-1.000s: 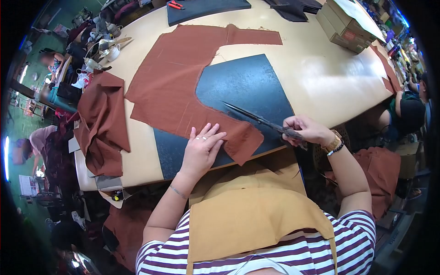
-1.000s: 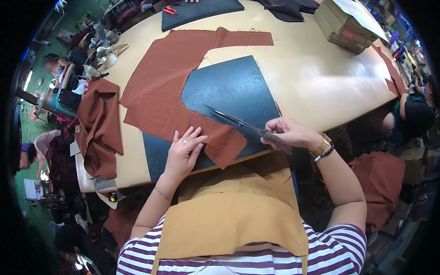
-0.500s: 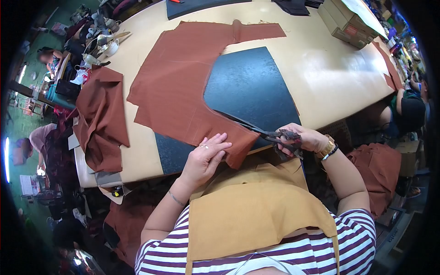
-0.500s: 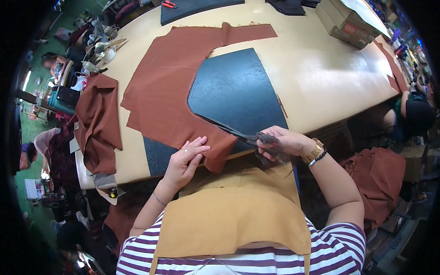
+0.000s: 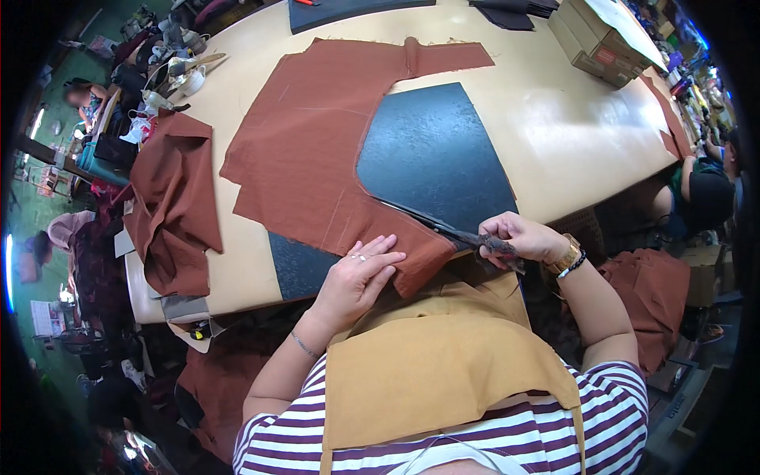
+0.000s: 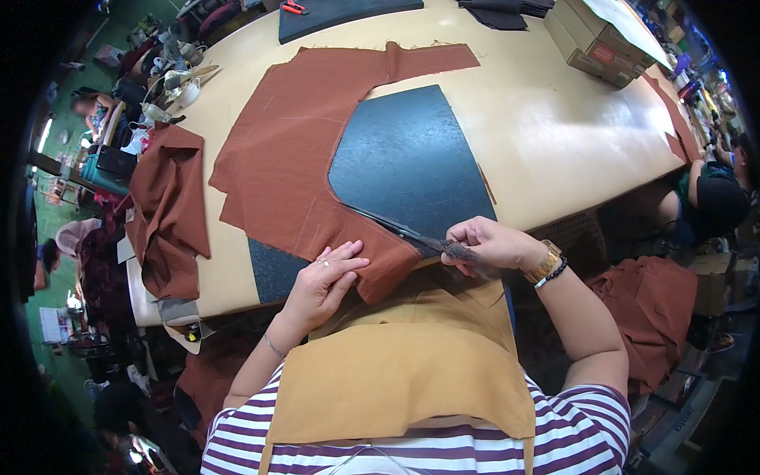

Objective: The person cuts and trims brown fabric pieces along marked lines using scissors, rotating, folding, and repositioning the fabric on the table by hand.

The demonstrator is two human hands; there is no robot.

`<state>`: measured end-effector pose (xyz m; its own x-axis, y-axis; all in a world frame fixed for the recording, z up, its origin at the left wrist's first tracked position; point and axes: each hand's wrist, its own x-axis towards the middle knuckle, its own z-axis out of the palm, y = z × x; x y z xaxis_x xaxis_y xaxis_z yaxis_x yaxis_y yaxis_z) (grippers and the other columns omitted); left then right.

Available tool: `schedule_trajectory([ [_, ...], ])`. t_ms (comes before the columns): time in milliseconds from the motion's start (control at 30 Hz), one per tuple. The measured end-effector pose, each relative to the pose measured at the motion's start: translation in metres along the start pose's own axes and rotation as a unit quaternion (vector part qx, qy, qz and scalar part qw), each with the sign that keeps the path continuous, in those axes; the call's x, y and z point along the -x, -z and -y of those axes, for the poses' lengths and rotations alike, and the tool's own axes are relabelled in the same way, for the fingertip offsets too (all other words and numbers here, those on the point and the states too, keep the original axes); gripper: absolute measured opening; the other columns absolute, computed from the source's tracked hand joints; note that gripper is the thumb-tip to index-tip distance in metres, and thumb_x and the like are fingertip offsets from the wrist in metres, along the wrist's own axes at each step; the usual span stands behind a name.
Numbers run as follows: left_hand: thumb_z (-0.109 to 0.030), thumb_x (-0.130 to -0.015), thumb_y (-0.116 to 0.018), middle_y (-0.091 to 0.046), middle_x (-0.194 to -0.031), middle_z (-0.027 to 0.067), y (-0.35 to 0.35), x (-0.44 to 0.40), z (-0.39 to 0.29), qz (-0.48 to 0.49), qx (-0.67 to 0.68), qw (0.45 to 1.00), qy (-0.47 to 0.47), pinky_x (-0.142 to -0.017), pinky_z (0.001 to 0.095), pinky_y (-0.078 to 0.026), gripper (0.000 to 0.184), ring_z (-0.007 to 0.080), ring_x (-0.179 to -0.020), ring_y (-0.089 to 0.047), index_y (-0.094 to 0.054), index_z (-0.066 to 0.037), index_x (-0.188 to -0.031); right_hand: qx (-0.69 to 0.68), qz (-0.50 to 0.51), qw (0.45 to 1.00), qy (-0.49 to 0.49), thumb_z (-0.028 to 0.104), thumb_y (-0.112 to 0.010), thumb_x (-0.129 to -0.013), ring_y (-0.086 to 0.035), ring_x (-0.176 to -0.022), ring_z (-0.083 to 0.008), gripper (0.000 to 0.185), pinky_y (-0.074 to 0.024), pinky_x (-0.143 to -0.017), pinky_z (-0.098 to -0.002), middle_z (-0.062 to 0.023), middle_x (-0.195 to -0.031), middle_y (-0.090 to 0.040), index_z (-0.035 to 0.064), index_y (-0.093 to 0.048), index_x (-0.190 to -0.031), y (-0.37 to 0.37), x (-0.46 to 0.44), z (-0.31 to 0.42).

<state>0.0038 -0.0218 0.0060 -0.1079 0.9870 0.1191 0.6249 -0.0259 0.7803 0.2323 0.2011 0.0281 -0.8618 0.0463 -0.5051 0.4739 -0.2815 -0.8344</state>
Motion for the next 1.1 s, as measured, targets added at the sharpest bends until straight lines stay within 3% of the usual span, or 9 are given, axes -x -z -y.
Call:
schedule_trajectory([
  [100,-0.014,-0.088,-0.061,-0.06,-0.123,0.0165,0.012,-0.007,0.004,-0.039,0.01,0.998,-0.039,-0.102,0.0454,-0.039,0.023,0.0337,-0.12,-0.053,-0.065,-0.006,-0.109,-0.016,-0.011,1.0,0.004,0.024,-0.067,-0.088,-0.053,-0.055,-0.0059,0.022,-0.0414,-0.049,-0.0207,0.0006,-0.065,-0.059,0.0053,-0.058,-0.081,-0.002,0.003,-0.009],
  [133,-0.021,-0.087,-0.062,-0.058,-0.125,0.0177,0.018,-0.012,0.016,-0.075,-0.058,0.993,-0.072,-0.103,0.0494,-0.037,0.029,0.0363,-0.122,-0.05,-0.063,-0.005,-0.112,-0.025,-0.019,0.999,0.0,0.024,-0.067,-0.088,-0.054,-0.055,-0.0057,0.022,-0.0412,-0.049,-0.0204,0.0007,-0.065,-0.059,0.0055,-0.058,-0.081,-0.004,0.003,-0.013],
  [200,-0.035,-0.087,-0.062,-0.044,-0.139,0.021,0.03,-0.021,0.026,-0.113,-0.225,0.968,0.019,-0.107,0.0543,-0.028,0.05,0.0375,-0.133,-0.037,-0.053,-0.009,-0.128,-0.034,-0.028,0.999,-0.008,0.025,-0.067,-0.088,-0.054,-0.056,-0.0054,0.022,-0.0409,-0.05,-0.0198,0.0009,-0.065,-0.059,0.0059,-0.058,-0.082,-0.01,0.003,-0.017],
  [300,-0.052,-0.081,-0.064,-0.024,-0.15,0.0222,0.031,-0.029,0.047,-0.091,-0.28,0.946,0.136,-0.109,0.0579,-0.019,0.076,0.0384,-0.14,-0.021,-0.038,-0.013,-0.141,-0.057,-0.023,0.998,0.009,0.027,-0.067,-0.088,-0.054,-0.056,-0.0056,0.024,-0.0412,-0.052,-0.0197,0.0002,-0.066,-0.059,0.0071,-0.056,-0.082,-0.02,-0.005,-0.026],
  [433,-0.065,-0.071,-0.065,-0.018,-0.152,0.022,0.029,-0.029,0.04,-0.026,-0.32,0.936,0.143,-0.11,0.0598,-0.015,0.095,0.0409,-0.141,-0.015,-0.032,-0.016,-0.145,-0.072,-0.048,0.996,0.031,0.026,-0.065,-0.089,-0.053,-0.056,-0.0053,0.023,-0.0392,-0.052,-0.0196,0.0016,-0.064,-0.057,0.0076,-0.055,-0.08,-0.038,-0.016,-0.024],
  [667,-0.068,-0.068,-0.066,-0.017,-0.152,0.0215,0.029,-0.024,0.037,-0.035,-0.331,0.93,0.159,-0.108,0.0627,-0.015,0.1,0.0407,-0.141,-0.014,-0.031,-0.014,-0.145,-0.03,-0.065,0.997,0.018,0.022,-0.064,-0.089,-0.053,-0.057,-0.0047,0.02,-0.0388,-0.052,-0.0198,0.002,-0.064,-0.057,0.0073,-0.055,-0.08,-0.041,-0.011,-0.026],
  [1100,-0.069,-0.066,-0.067,-0.016,-0.153,0.0217,0.016,-0.021,0.029,-0.022,-0.322,0.933,0.159,-0.107,0.0645,-0.014,0.105,0.042,-0.141,-0.012,-0.029,-0.012,-0.146,-0.082,-0.072,0.993,0.055,0.023,-0.065,-0.088,-0.051,-0.055,-0.0033,0.02,-0.0338,-0.049,-0.0187,0.0013,-0.064,-0.057,0.0082,-0.054,-0.081,-0.047,-0.023,-0.049],
])
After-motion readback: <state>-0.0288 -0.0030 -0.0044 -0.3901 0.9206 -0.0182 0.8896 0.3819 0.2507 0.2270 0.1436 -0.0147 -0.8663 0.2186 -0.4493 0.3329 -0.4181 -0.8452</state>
